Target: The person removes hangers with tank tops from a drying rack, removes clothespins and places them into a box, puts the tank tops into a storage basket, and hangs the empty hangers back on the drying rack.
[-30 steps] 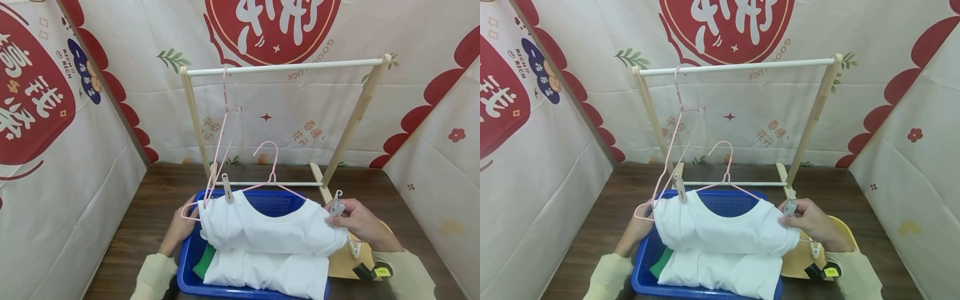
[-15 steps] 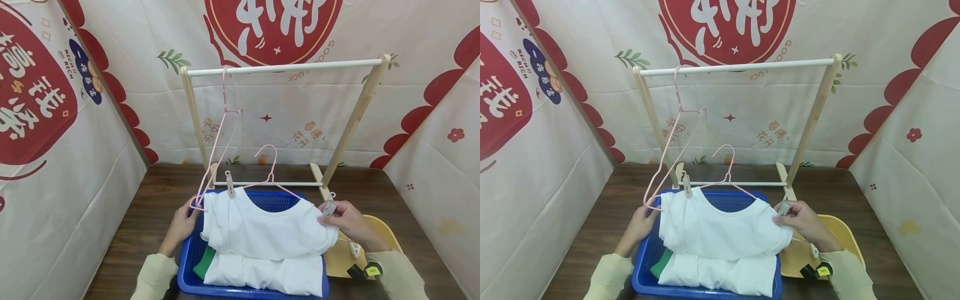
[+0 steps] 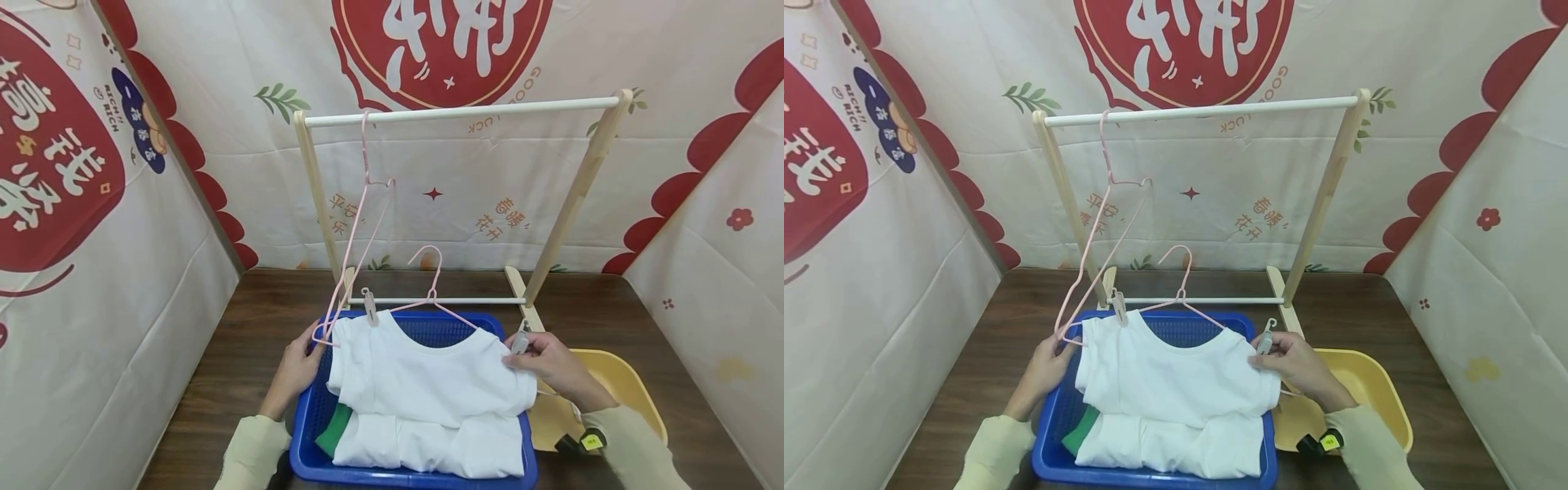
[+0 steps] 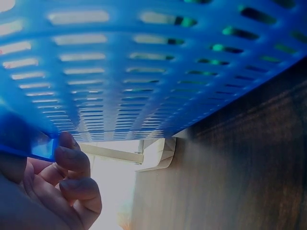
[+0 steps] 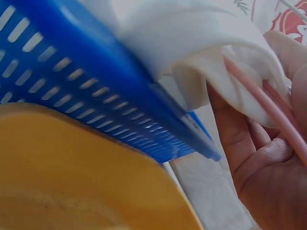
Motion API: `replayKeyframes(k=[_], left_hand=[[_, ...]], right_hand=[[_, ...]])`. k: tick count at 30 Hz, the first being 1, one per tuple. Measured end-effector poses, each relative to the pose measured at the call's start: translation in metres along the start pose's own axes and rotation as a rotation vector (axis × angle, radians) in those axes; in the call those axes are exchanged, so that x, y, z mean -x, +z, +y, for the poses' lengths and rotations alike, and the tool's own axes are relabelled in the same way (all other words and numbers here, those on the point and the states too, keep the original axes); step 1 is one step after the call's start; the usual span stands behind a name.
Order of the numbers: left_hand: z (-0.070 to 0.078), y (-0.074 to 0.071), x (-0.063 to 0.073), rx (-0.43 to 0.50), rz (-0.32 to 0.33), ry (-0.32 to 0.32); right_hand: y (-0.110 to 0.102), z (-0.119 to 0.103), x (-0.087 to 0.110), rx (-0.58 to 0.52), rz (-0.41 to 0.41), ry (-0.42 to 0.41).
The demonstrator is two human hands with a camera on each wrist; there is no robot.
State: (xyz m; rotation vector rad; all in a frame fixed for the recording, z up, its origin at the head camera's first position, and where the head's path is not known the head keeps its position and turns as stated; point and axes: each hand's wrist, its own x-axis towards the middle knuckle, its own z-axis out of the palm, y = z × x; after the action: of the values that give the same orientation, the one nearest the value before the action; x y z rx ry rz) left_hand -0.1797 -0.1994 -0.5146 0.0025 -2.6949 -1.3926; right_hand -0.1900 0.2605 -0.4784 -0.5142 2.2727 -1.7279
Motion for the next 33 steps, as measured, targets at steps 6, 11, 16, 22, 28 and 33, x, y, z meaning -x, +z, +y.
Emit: replayKeyframes(k=[6, 11, 16, 22, 28, 33], left_hand=[[-0.0020, 0.0010, -0.0013, -0.011, 0.018, 0.018], [-0.0021, 0.0008, -0.0005, -0.011, 0.005, 0.006], [-0.0013, 0.0007, 0.0002, -0.014, 0.009, -0.005], [-0.0005, -0.0007, -0.0001, -0.033, 0.011, 0.001], [0.0017, -0.0041, 0.0005, -0.063, -0.004, -0.009], [0.0066, -0.0066, 0.0001, -0.103, -0.020, 0.003]], right_hand=[[0.0061, 0.0052, -0.0023, 0.028, 0.003, 0.030], [0.0083, 0.0067, -0.0035, 0.048, 0.016, 0.032], [0.0091, 0.0058, -0.0046, 0.072, 0.024, 0.016], [0.0093, 0.0066, -0.0055, 0.081, 0.027, 0.025], [0.0096, 0.0066, -0.0056, 0.083, 0.027, 0.033], [0.0086, 0.0079, -0.0042, 0.085, 0.026, 0.032]])
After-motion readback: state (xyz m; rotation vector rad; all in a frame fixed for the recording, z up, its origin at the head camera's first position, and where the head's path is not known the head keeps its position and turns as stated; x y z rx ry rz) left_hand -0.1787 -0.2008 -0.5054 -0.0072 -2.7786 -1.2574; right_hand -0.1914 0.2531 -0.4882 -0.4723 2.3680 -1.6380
